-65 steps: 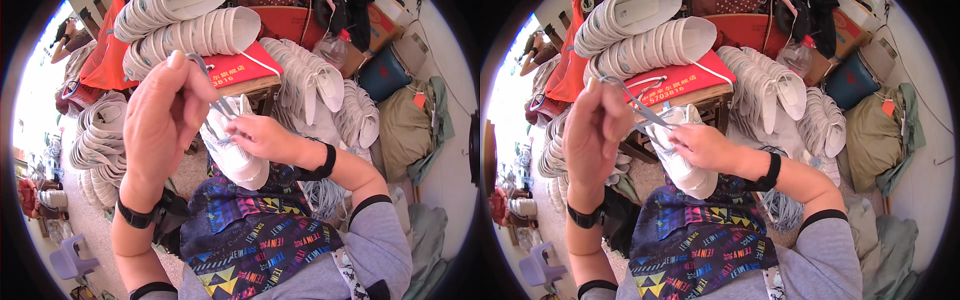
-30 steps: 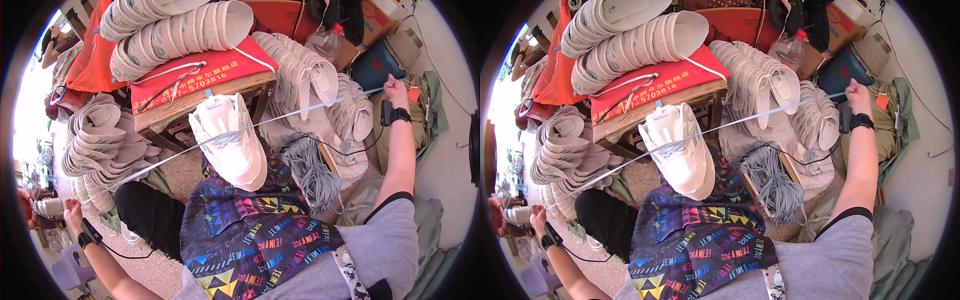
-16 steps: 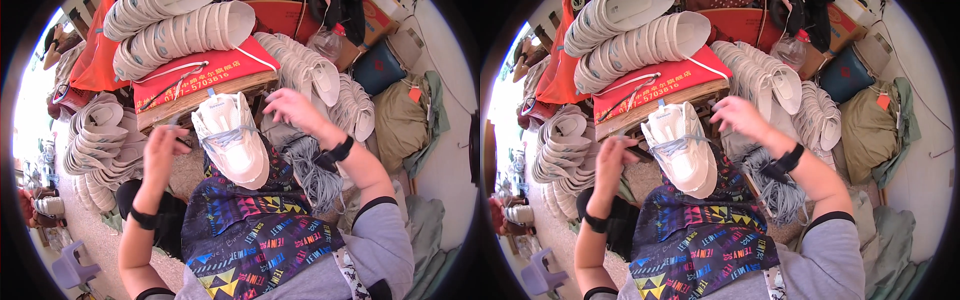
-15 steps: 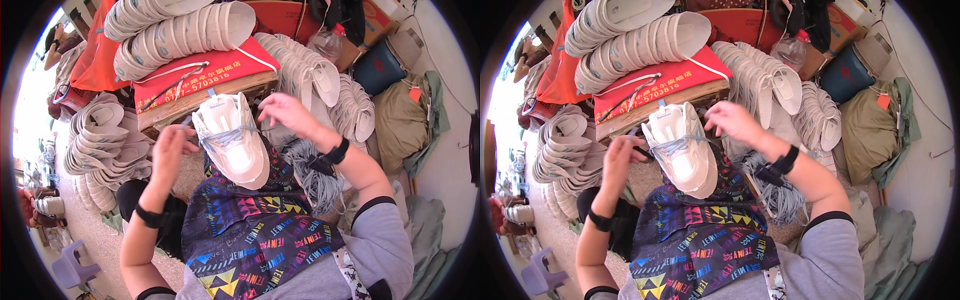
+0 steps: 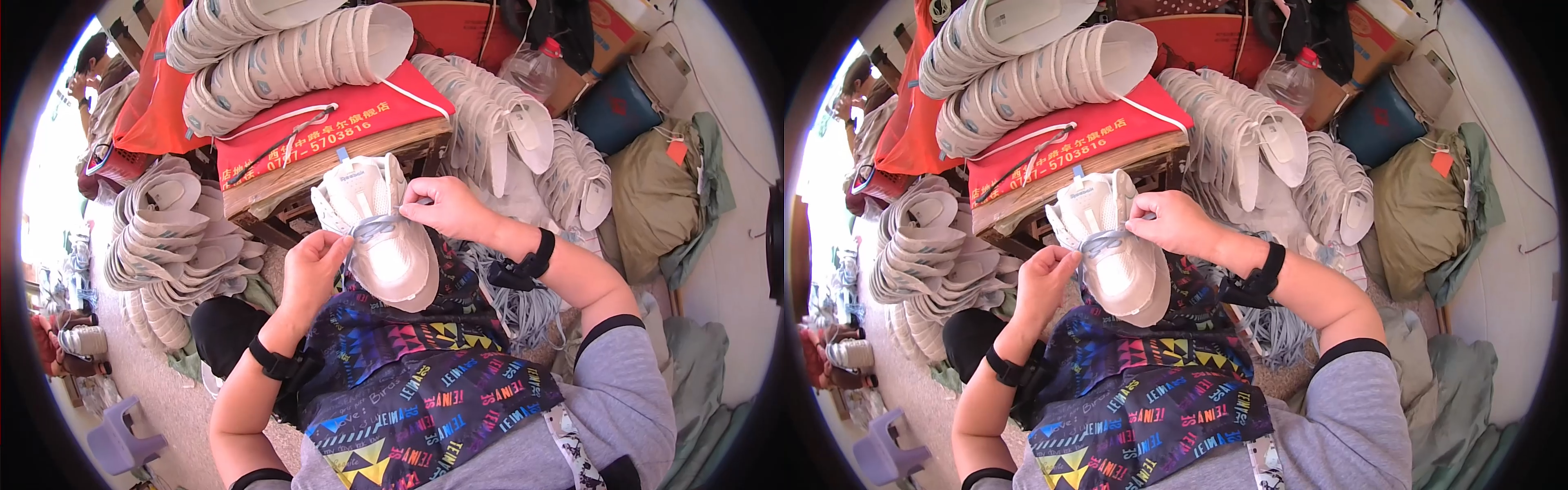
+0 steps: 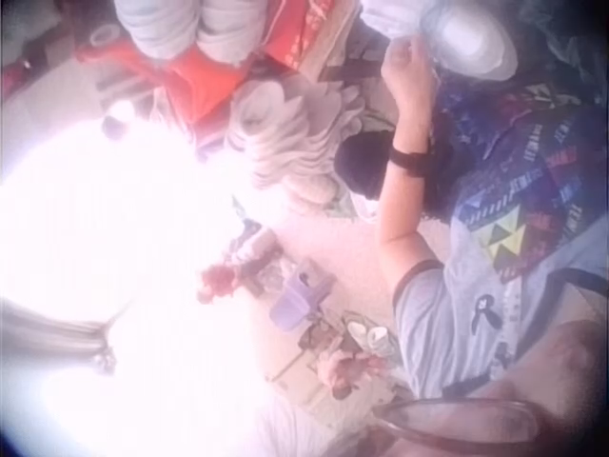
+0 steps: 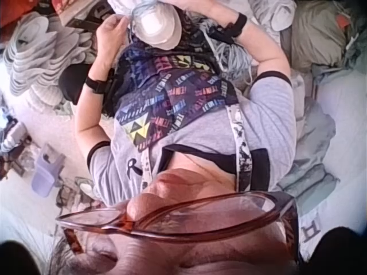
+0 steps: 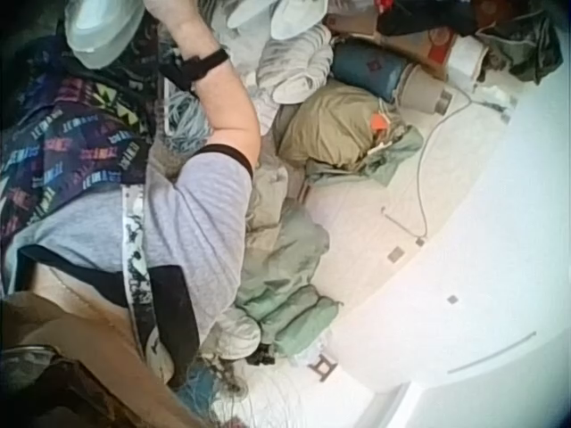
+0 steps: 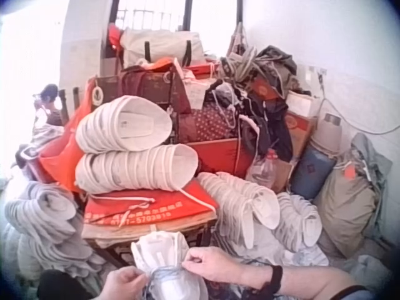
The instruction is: The recorder is lacing a white sneaker while sitting in a shoe workshop environment.
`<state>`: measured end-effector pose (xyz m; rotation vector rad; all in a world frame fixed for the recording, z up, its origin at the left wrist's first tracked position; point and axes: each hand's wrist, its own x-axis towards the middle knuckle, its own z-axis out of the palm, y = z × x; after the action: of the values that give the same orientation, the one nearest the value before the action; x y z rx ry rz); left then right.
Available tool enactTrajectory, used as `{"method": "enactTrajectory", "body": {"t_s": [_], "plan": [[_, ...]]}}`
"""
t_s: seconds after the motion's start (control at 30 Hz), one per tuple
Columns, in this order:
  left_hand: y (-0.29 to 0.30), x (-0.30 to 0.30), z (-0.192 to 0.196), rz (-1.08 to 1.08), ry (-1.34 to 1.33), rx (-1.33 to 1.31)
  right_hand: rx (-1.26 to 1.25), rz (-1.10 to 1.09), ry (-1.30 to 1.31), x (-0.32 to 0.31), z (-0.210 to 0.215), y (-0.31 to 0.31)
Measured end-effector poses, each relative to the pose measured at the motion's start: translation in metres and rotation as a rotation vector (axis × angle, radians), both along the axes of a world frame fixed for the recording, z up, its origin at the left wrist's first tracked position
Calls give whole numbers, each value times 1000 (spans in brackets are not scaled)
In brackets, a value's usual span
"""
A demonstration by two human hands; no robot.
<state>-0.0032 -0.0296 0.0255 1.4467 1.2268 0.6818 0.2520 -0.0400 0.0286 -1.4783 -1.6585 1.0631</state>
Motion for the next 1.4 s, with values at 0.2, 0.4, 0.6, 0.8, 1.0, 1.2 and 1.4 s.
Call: {"method": "enactTrajectory", "body": {"t_s": [0.2,0.4,0.6,0.8,1.0,1.2,1.4], "plan": [[3,-7,3,64,-149,-120,32,39,-213,-4,17,13],[9,-7,-2,52,-303,-371,275,168,-552,-13,28,17],[17,-9,-2,-11,-465,-556,404,472,-831,-9,40,24],[17,0,-7,-39,-265,-275,584,513,-917,-9,43,26],[21,-6,16,-233,401,551,729,500,-784,1,37,27],[22,-6,25,-309,520,545,485,539,-662,3,51,32],[34,2,53,-376,649,1059,557,637,-588,5,50,45]]}}
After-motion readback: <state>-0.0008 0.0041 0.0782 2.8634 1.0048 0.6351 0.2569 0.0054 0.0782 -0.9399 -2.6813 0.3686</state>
